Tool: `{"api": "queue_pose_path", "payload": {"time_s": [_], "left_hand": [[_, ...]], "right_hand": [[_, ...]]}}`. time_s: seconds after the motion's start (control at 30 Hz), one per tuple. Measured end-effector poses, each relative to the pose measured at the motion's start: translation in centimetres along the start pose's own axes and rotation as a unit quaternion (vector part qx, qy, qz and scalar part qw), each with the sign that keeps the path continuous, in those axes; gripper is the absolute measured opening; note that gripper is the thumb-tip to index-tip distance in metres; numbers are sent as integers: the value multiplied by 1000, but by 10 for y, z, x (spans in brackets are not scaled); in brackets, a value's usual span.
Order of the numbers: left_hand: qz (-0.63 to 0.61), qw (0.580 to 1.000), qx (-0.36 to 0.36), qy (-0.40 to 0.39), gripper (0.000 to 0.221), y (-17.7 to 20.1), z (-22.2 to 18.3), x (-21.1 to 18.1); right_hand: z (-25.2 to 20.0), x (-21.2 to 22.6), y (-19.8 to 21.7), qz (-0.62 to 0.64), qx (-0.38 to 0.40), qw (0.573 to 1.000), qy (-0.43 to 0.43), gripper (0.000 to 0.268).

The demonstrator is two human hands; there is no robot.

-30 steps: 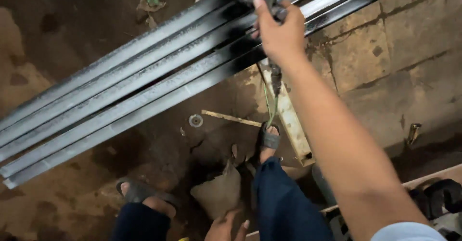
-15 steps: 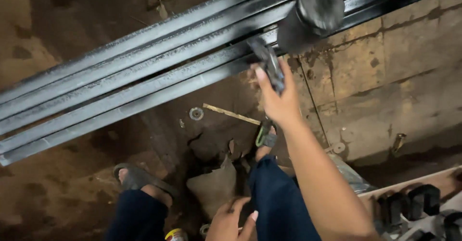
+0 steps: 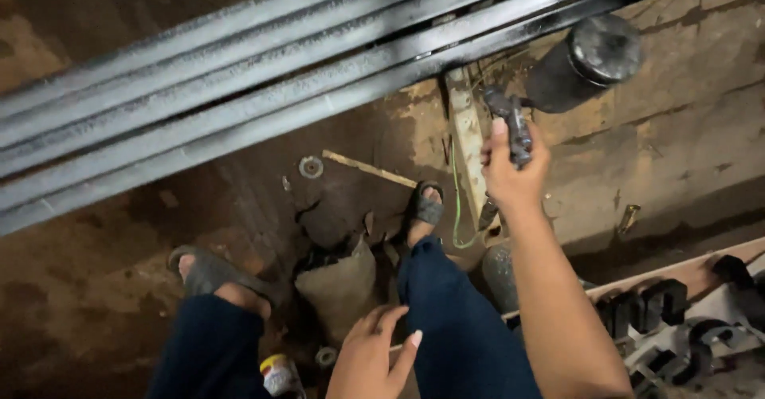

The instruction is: Spray painting long metal bars with black paint using a pneumatic spray gun.

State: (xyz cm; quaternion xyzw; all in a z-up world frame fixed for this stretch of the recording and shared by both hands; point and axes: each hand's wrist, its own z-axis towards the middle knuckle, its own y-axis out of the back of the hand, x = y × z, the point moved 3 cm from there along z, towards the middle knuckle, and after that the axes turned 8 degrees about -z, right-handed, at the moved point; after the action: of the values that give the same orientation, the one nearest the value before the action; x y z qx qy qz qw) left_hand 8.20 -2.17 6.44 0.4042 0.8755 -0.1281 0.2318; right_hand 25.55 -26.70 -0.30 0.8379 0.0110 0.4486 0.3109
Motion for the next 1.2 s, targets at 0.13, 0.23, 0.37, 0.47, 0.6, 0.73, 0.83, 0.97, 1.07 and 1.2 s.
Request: {"api": "queue_pose_path", "payload": {"time_s": [0.13,0.23,0.37,0.47,0.6,0.73,0.83,0.97,1.07,1.2], "left_hand": [[0,1000,-8,-28,59,-1,-3,-4],[2,997,-33,-69,56,2,-7,-13],[-3,999,0,-32,57,-1,-10,-26],[25,995,-21,-90,56,-9,-14,-27],[51,992,-40,-112,56,-12,-16,-24],[62,992,-27,-108,55,-6,-20,-27],[63,994,1,-85,56,0,-22,-31],[67,996,12,-64,55,4,-22,-26],[79,996,5,-46,54,9,-23,-20],[93,994,-11,-48,55,10,-19,-13]], "right_hand": [[-8,-20,-12,-62,-7,997,48,33],[-16,-29,-25,-71,11,996,45,32],[-34,-14,-37,-61,47,991,106,34],[-49,-9,-47,-101,60,989,91,35],[-63,-2,-62,-88,130,984,86,31],[-74,-1,-74,-115,140,974,139,31],[-88,21,-79,-41,183,969,162,31],[-93,15,-88,30,233,963,135,37],[-92,17,-86,-14,187,970,154,36],[-86,19,-87,-38,155,982,106,37]]}}
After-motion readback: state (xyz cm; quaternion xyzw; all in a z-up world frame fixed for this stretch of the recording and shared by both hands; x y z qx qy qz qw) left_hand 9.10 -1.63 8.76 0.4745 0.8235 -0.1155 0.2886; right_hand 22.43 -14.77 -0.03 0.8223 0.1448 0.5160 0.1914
